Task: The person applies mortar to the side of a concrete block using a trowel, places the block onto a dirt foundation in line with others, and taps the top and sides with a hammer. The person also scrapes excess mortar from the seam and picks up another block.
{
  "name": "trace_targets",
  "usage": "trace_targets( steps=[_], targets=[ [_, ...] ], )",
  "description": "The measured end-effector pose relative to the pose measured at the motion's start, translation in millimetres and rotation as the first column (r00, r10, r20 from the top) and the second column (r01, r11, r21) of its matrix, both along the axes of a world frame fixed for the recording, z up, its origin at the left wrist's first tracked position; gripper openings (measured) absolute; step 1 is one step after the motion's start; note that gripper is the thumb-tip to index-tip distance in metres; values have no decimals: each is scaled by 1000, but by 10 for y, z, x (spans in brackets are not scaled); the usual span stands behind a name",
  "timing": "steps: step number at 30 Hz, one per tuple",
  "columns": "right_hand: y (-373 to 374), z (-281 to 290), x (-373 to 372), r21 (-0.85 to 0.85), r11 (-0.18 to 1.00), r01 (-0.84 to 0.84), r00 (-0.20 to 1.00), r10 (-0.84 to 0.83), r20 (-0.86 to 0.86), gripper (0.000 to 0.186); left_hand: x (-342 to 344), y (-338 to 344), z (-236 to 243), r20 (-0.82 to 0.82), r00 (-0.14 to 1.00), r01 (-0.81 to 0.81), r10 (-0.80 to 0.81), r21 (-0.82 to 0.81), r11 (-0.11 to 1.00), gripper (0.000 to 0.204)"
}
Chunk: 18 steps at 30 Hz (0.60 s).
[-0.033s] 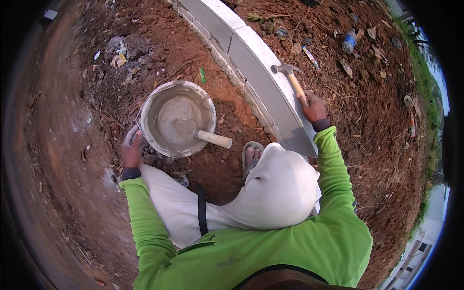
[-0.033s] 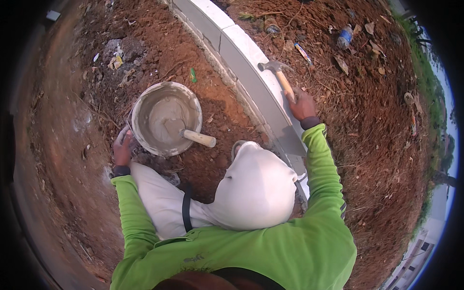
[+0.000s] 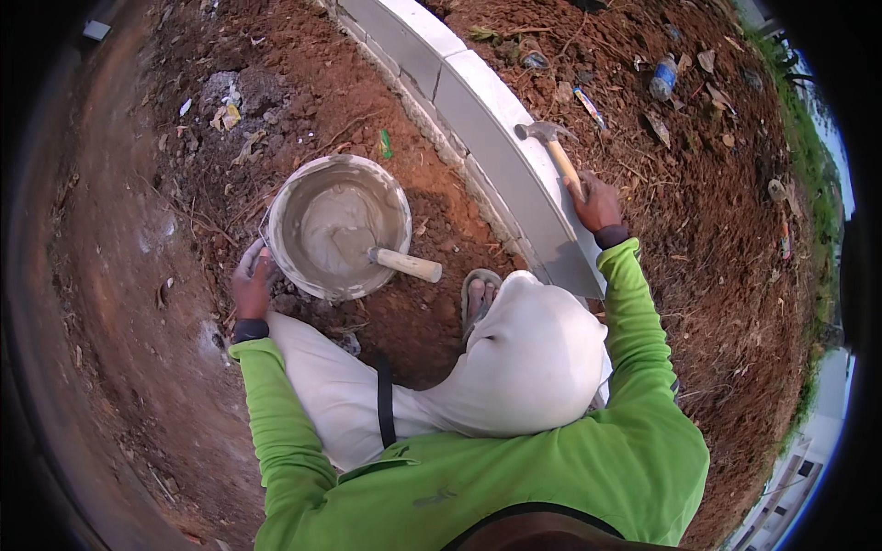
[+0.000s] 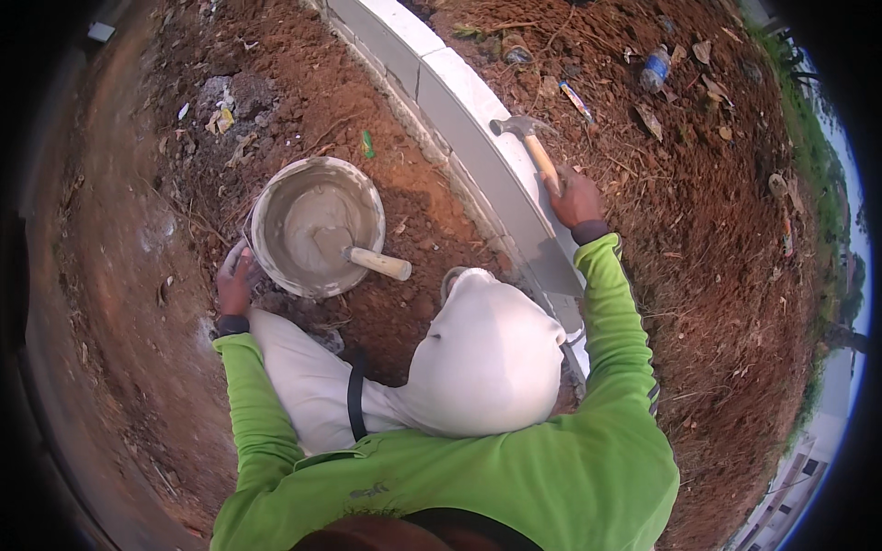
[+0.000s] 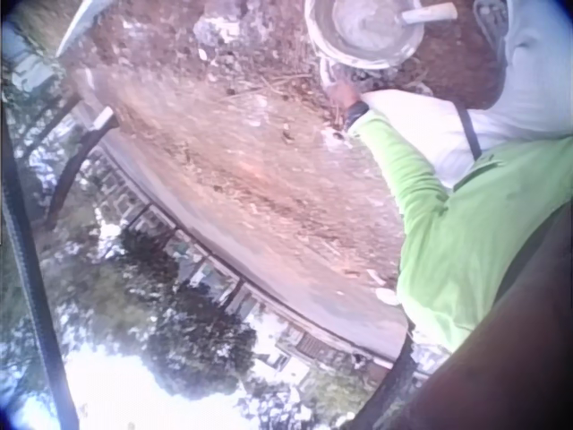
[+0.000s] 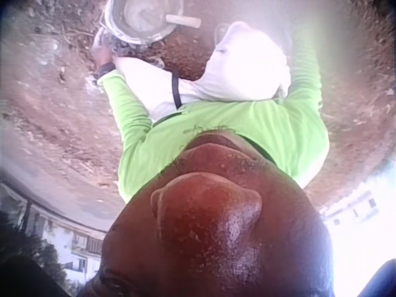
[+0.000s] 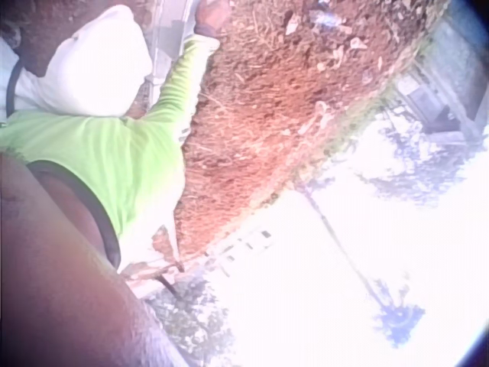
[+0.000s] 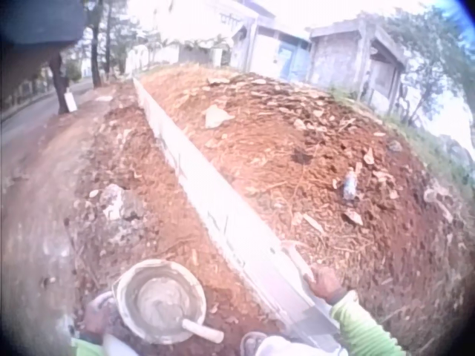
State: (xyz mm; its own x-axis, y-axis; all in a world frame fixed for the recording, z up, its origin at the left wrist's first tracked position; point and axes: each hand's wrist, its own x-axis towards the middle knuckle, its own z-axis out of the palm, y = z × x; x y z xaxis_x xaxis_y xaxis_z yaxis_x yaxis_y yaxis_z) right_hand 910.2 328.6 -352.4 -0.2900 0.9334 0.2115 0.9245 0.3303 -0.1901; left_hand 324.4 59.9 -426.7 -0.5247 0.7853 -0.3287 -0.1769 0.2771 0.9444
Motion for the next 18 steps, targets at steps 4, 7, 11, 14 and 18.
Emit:
trace_targets(
  steps=[4, 7, 11, 14, 18],
  targets=[
    [-66, 65, -172, -45, 998, 32, 993, -26, 118, 47, -60, -87, -8, -23, 999, -30, 29, -18, 999, 45],
    [-99, -54, 54, 38, 999, -9, 990, 3, 139, 47, -22, -16, -33, -36, 999, 3, -2, 15, 1000, 45],
    [-240, 37, -150, -31, 997, 69, 977, -61, 204, 45, -68, -154, -32, -83, 996, 27, -28, -12, 1000, 47],
    [-200, -45, -65, 45, 997, 65, 982, -72, 173, 43, -74, -166, 5, -37, 998, 49, -50, -21, 999, 48],
    [-273, -121, 153, 104, 992, 76, 989, -89, 119, 44, -90, -149, 68, -48, 996, 72, -73, -27, 997, 50]
  ],
)
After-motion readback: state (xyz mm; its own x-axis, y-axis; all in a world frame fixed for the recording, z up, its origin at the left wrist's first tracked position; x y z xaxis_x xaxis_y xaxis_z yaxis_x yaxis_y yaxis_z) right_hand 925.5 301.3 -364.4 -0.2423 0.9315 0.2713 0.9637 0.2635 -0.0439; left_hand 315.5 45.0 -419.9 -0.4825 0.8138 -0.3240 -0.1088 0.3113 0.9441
